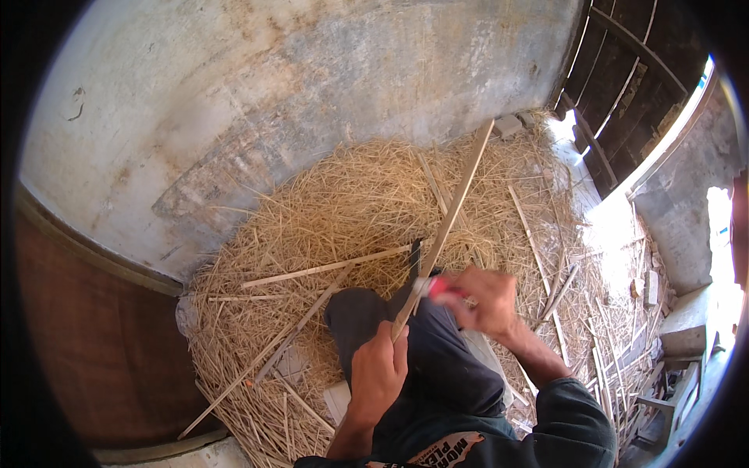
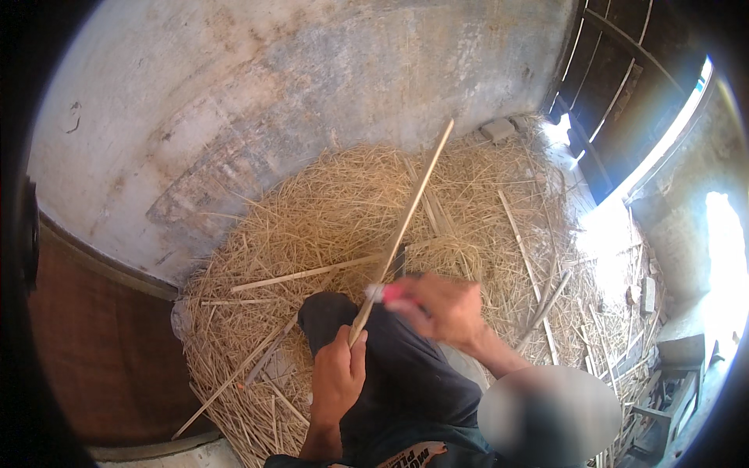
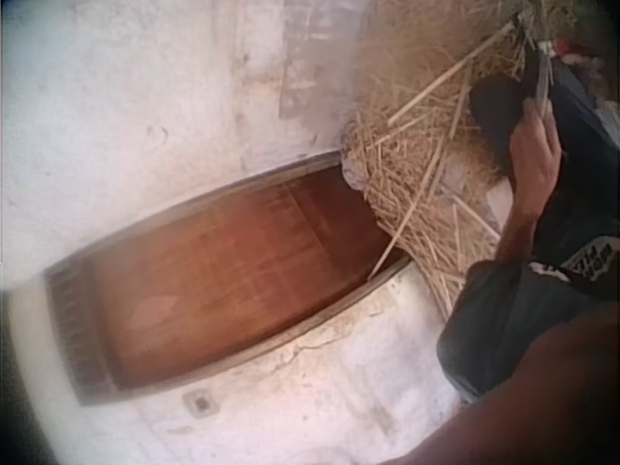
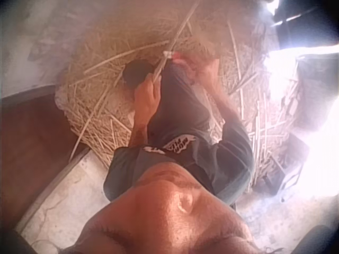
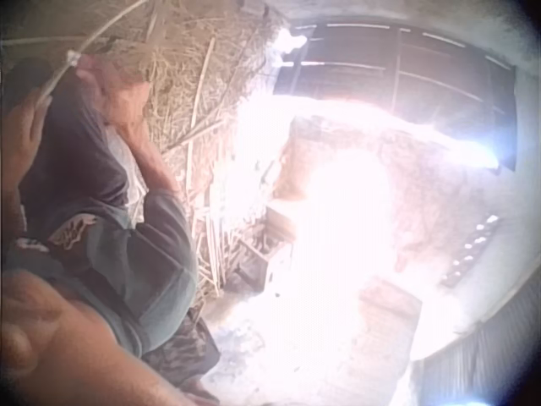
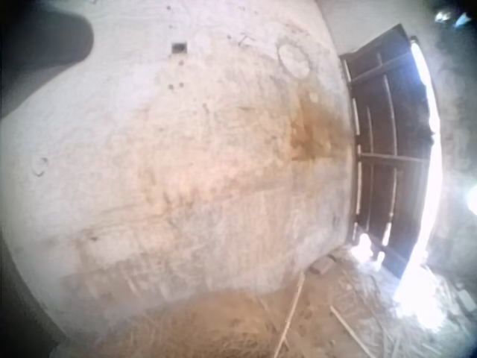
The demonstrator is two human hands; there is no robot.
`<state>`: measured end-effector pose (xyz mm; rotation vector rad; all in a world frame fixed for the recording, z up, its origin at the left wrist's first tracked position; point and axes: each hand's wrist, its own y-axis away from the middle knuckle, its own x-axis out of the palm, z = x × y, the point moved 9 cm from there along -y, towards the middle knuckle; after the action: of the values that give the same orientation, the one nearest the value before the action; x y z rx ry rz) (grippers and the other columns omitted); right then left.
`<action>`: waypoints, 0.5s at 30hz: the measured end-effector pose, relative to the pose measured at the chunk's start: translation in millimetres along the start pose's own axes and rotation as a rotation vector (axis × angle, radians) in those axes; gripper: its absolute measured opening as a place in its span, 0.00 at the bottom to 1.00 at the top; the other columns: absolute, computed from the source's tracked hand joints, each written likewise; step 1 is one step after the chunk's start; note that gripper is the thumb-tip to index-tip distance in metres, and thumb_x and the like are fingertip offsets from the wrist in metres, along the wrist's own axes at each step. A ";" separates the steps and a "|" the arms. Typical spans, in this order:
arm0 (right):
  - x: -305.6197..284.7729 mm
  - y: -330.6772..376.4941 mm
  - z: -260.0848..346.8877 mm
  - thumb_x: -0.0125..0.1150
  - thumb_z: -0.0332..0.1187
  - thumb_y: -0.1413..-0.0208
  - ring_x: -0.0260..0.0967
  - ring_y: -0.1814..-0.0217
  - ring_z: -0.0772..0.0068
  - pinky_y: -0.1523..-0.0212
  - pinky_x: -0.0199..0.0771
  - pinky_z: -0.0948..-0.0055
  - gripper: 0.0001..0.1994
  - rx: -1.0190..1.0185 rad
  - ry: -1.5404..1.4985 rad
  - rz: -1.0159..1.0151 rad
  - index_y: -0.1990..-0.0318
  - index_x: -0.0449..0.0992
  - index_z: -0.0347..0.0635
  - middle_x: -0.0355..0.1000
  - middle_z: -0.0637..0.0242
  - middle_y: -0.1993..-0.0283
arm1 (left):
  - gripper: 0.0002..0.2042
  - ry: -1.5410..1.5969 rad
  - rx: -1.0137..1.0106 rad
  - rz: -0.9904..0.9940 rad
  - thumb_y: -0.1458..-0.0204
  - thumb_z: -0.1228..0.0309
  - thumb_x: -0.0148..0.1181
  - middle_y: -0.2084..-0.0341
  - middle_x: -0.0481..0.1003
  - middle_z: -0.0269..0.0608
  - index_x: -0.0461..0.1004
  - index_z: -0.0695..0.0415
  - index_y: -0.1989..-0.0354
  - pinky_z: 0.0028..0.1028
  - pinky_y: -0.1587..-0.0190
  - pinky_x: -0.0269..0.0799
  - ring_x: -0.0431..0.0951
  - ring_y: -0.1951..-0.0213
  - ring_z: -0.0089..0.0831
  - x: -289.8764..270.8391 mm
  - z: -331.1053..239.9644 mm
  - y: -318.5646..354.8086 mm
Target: The person sits on a straw-covered floor and uses a knife to shave and shape a long, thin piece of wood. They hold the wood with one hand and carefully scrape the surface with the knife in the other, creating thin shavings that fall onto the straw.
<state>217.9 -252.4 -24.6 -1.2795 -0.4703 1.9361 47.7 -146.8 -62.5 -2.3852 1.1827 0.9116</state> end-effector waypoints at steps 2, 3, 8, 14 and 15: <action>-14.2 -8.9 -29.4 0.76 0.41 0.44 0.77 0.76 0.67 0.76 0.75 0.71 0.14 0.121 -0.005 -0.079 0.58 0.86 0.43 0.79 0.65 0.70 | 0.13 0.002 -0.024 0.037 0.29 0.66 0.53 0.79 0.73 0.62 0.69 0.63 0.65 0.53 0.71 0.67 0.77 0.71 0.65 7.1 7.5 12.0; -25.9 -19.4 -43.6 0.76 0.40 0.43 0.78 0.75 0.66 0.75 0.76 0.71 0.13 0.191 -0.001 -0.113 0.57 0.86 0.42 0.80 0.63 0.69 | 0.13 0.025 -0.046 0.070 0.29 0.66 0.53 0.79 0.73 0.62 0.69 0.63 0.65 0.53 0.71 0.67 0.77 0.71 0.65 13.9 16.1 22.0; -31.1 -24.3 -51.0 0.74 0.38 0.41 0.79 0.75 0.68 0.74 0.76 0.70 0.12 0.169 0.041 -0.087 0.56 0.86 0.40 0.82 0.62 0.68 | 0.14 0.032 -0.083 0.128 0.29 0.64 0.52 0.79 0.75 0.59 0.69 0.61 0.64 0.53 0.71 0.71 0.79 0.72 0.62 15.8 26.1 33.5; -26.3 -29.6 -72.5 0.71 0.41 0.37 0.76 0.77 0.75 0.77 0.73 0.73 0.13 0.172 0.068 -0.086 0.54 0.87 0.43 0.82 0.65 0.70 | 0.17 0.053 -0.127 0.136 0.27 0.60 0.48 0.79 0.74 0.60 0.69 0.61 0.65 0.53 0.69 0.69 0.77 0.71 0.64 11.5 34.2 38.0; -27.6 -30.7 -98.2 0.69 0.42 0.36 0.75 0.78 0.76 0.78 0.73 0.73 0.13 0.241 0.081 -0.087 0.53 0.87 0.44 0.82 0.65 0.70 | 0.19 0.051 -0.146 0.139 0.26 0.59 0.45 0.79 0.74 0.59 0.69 0.62 0.65 0.52 0.69 0.68 0.77 0.71 0.65 13.3 39.5 42.4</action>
<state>323.8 -263.1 -29.7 -1.1577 -0.2394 1.7999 4.0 -159.0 -101.1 -2.4794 1.3587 1.0179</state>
